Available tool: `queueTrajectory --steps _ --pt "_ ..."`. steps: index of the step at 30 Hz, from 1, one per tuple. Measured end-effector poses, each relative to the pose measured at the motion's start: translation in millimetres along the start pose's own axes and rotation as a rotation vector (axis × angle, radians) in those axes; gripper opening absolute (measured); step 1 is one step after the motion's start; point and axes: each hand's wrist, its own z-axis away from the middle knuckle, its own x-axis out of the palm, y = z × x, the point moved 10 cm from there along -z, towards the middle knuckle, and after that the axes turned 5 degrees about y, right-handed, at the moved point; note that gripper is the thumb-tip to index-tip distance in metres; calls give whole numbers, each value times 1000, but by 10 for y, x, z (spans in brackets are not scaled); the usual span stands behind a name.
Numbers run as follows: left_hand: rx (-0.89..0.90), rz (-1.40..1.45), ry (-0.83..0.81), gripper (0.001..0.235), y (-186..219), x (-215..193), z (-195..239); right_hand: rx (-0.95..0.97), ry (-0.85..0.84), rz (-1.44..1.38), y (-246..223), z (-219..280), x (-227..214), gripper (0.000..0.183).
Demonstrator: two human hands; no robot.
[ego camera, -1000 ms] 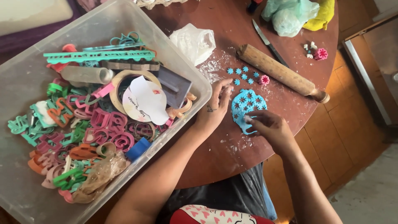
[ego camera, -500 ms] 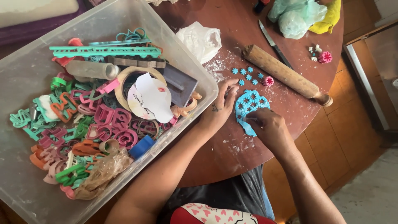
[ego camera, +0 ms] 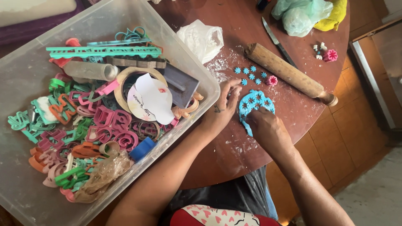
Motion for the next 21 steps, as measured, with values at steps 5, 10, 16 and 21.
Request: queueTrajectory --steps 5,10,16,21 --pt "-39 65 -15 24 -42 5 1 -36 -13 -10 -20 33 35 12" --pt "-2 31 -13 19 69 23 -3 207 -70 -315 -4 -84 -238 13" --pt "8 42 -6 18 53 13 -6 578 -15 -821 358 86 -193 22" --pt "-15 105 -58 15 46 46 -64 543 159 -1229 478 -12 -46 33"
